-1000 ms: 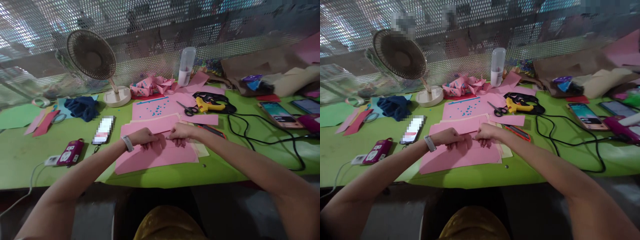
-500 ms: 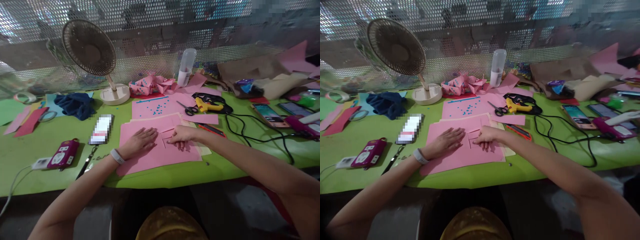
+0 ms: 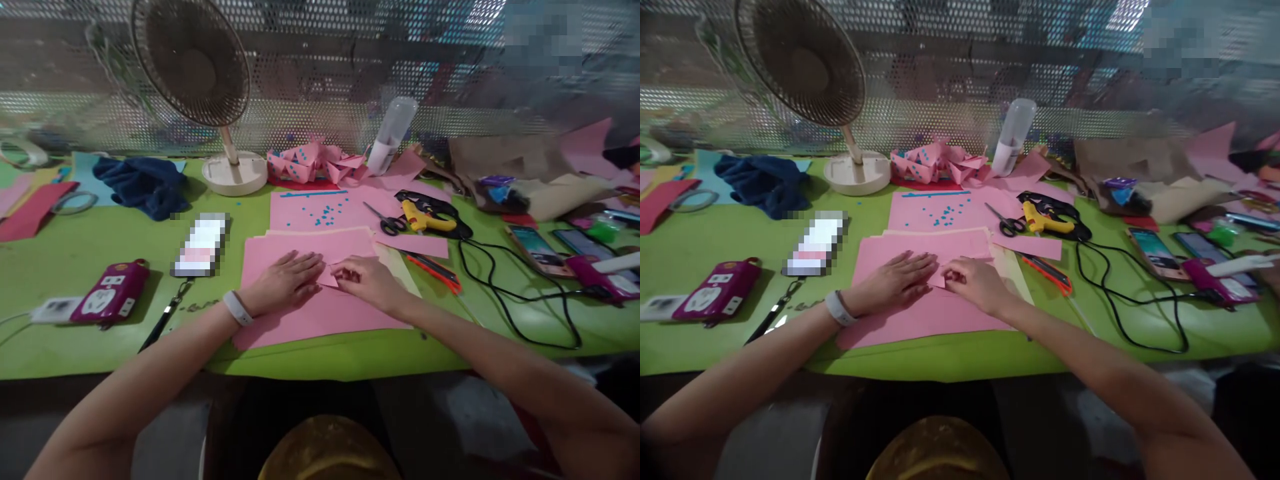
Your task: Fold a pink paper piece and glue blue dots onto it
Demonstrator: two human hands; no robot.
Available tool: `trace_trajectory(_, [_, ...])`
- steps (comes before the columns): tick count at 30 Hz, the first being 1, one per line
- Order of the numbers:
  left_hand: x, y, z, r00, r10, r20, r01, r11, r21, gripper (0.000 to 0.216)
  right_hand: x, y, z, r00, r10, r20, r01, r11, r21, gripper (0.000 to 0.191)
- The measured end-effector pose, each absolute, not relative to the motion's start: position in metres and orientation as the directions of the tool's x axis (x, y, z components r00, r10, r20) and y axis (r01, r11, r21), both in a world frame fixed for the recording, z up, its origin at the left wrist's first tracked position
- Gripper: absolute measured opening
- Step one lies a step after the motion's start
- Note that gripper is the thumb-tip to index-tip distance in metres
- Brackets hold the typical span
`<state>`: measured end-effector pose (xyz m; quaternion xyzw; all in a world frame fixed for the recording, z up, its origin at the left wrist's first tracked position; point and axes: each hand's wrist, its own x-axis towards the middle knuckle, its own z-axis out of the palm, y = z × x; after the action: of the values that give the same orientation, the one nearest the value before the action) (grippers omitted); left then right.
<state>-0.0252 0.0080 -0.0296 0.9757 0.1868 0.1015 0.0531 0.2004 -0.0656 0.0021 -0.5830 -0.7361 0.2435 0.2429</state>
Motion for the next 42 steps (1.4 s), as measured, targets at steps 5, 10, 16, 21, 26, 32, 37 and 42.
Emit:
trace_trajectory(5, [-0.025, 0.008, -0.028, 0.911, 0.382, 0.152, 0.362, -0.920, 0.148, 0.053, 0.201, -0.054, -0.005, -0.174, 0.985, 0.013, 0.673, 0.129, -0.728, 0.013])
trace_trajectory(10, [-0.025, 0.008, -0.026, 0.913, 0.385, 0.135, 0.363, -0.917, 0.162, 0.055, 0.200, -0.046, -0.006, -0.122, 0.992, -0.043, 0.692, 0.053, -0.720, 0.016])
trace_trajectory(16, [-0.025, 0.008, -0.024, 0.916, 0.373, 0.147, 0.348, -0.921, 0.173, 0.053, 0.196, -0.051, -0.011, -0.092, 0.994, 0.059, 0.751, 0.108, -0.651, 0.019])
trace_trajectory(21, [-0.024, 0.007, -0.023, 0.911, 0.381, 0.158, 0.355, -0.919, 0.171, 0.051, 0.193, -0.059, -0.010, -0.098, 0.981, 0.165, 0.787, 0.178, -0.590, 0.020])
trace_trajectory(26, [-0.026, 0.007, -0.026, 0.914, 0.372, 0.162, 0.347, -0.923, 0.165, 0.050, 0.197, -0.064, -0.008, -0.099, 0.989, 0.110, 0.819, 0.144, -0.556, 0.051])
trace_trajectory(32, [-0.025, 0.008, -0.026, 0.913, 0.377, 0.156, 0.348, -0.919, 0.183, 0.052, 0.201, -0.061, -0.015, -0.313, 0.914, 0.256, 0.778, 0.402, -0.483, 0.021])
trace_trajectory(37, [-0.025, 0.008, -0.024, 0.914, 0.385, 0.130, 0.358, -0.914, 0.192, 0.053, 0.202, -0.057, -0.015, -0.339, 0.904, 0.261, 0.738, 0.428, -0.522, 0.019])
trace_trajectory(42, [-0.025, 0.008, -0.025, 0.913, 0.386, 0.135, 0.357, -0.913, 0.196, 0.054, 0.200, -0.053, -0.015, -0.218, 0.965, 0.143, 0.742, 0.259, -0.618, 0.021])
